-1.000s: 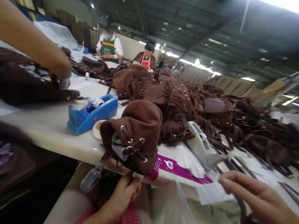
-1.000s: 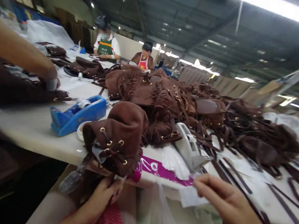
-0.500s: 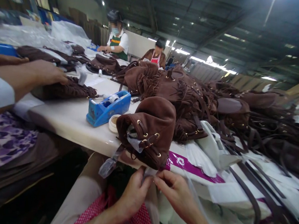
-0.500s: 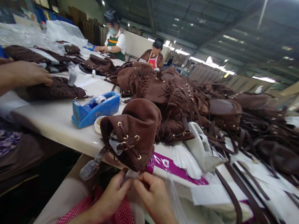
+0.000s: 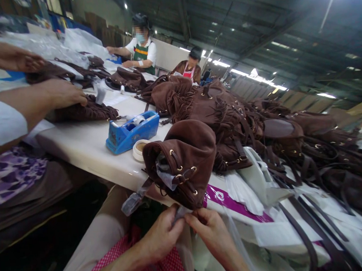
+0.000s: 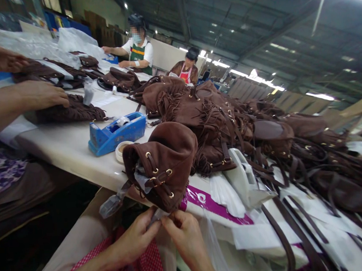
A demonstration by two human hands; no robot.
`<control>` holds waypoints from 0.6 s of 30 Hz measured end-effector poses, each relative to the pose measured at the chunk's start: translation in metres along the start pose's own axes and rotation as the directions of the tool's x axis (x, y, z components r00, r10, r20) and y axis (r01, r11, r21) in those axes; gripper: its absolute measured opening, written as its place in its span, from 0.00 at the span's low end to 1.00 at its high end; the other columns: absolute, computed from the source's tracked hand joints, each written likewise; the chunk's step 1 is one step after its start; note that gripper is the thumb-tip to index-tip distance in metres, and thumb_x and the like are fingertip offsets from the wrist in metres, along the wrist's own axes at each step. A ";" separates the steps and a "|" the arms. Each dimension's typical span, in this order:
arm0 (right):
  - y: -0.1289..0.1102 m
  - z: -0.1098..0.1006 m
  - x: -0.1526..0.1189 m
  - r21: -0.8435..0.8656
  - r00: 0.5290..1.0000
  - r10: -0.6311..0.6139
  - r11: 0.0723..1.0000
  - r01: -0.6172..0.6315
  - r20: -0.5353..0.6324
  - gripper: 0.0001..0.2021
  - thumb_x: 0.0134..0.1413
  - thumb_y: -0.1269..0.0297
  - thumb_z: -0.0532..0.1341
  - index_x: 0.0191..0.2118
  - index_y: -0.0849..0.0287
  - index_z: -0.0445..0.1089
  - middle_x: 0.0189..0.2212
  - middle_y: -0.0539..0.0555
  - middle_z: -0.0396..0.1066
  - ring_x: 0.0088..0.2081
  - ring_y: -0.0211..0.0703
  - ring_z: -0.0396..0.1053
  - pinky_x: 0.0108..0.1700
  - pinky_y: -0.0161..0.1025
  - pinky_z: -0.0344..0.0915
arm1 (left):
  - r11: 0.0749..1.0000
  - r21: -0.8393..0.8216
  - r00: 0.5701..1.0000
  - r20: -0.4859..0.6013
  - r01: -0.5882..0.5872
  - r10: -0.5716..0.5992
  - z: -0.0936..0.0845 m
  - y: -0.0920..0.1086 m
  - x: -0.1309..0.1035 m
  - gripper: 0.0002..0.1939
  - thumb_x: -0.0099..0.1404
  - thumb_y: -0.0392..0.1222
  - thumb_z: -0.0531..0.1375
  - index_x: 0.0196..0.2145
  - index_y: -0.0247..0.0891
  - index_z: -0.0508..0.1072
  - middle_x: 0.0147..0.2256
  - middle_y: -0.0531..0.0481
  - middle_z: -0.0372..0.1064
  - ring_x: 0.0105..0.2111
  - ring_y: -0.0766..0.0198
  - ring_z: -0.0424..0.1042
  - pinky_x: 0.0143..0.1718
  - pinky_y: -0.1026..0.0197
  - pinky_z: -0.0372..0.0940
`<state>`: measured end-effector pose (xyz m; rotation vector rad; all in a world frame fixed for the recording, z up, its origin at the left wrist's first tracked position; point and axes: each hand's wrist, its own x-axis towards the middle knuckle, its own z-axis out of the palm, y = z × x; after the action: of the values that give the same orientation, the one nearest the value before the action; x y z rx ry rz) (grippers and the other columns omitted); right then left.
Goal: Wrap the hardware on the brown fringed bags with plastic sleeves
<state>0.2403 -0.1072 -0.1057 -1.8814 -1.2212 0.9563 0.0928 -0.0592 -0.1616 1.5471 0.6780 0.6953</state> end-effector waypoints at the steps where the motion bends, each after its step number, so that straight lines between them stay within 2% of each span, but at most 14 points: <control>1: 0.001 0.001 0.000 0.014 1.000 0.006 1.000 -0.006 -0.010 0.16 0.46 0.52 0.61 0.18 0.58 0.66 0.16 0.45 0.58 0.22 0.37 0.53 0.26 0.36 0.49 | 1.000 -0.006 1.000 0.010 0.005 -0.005 0.000 0.001 0.000 0.14 0.65 0.41 0.54 0.47 0.36 0.70 0.44 0.45 0.72 0.46 0.53 0.71 0.52 0.55 0.63; 4: 0.002 0.004 0.000 0.072 0.999 0.010 0.997 -0.008 -0.033 0.15 0.46 0.52 0.61 0.19 0.57 0.66 0.17 0.45 0.57 0.23 0.37 0.53 0.27 0.36 0.49 | 0.999 -0.046 1.000 -0.001 0.027 -0.028 0.001 0.004 0.001 0.15 0.65 0.45 0.56 0.46 0.36 0.70 0.43 0.46 0.72 0.45 0.54 0.70 0.50 0.56 0.63; 8: 0.007 -0.003 -0.003 0.188 1.000 -0.002 0.982 -0.001 0.015 0.16 0.45 0.51 0.64 0.21 0.57 0.66 0.18 0.46 0.61 0.24 0.38 0.58 0.28 0.35 0.55 | 0.990 -0.125 0.997 -0.033 0.063 -0.068 0.002 0.009 0.003 0.18 0.70 0.53 0.50 0.41 0.35 0.71 0.40 0.46 0.71 0.44 0.55 0.69 0.48 0.56 0.63; 12: 0.022 -0.008 -0.005 0.372 0.998 -0.007 0.928 -0.018 0.064 0.15 0.43 0.53 0.69 0.34 0.58 0.73 0.24 0.50 0.73 0.28 0.43 0.68 0.33 0.38 0.64 | 0.985 -0.143 0.995 -0.021 0.094 -0.098 0.003 0.014 0.001 0.20 0.71 0.55 0.50 0.40 0.35 0.71 0.38 0.47 0.69 0.40 0.57 0.67 0.43 0.58 0.62; 14: 0.030 -0.003 -0.003 0.435 0.999 -0.015 0.901 0.000 0.031 0.16 0.42 0.57 0.70 0.38 0.58 0.73 0.27 0.52 0.76 0.30 0.46 0.71 0.35 0.39 0.66 | 0.974 -0.184 0.991 -0.022 0.129 -0.136 0.005 0.016 0.000 0.22 0.70 0.57 0.51 0.40 0.34 0.71 0.34 0.49 0.67 0.35 0.61 0.65 0.37 0.60 0.60; 18: 0.037 0.014 -0.001 0.448 0.998 -0.023 0.893 0.049 -0.063 0.14 0.43 0.59 0.69 0.37 0.58 0.73 0.30 0.52 0.76 0.34 0.48 0.72 0.38 0.40 0.67 | 0.947 -0.255 0.980 0.000 0.194 -0.201 0.007 0.017 -0.002 0.27 0.67 0.63 0.52 0.41 0.33 0.71 0.24 0.57 0.57 0.23 0.67 0.55 0.25 0.63 0.52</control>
<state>0.2442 -0.1181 -0.1438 -1.5013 -0.9005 1.0538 0.0978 -0.0667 -0.1457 1.2185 0.7225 0.6251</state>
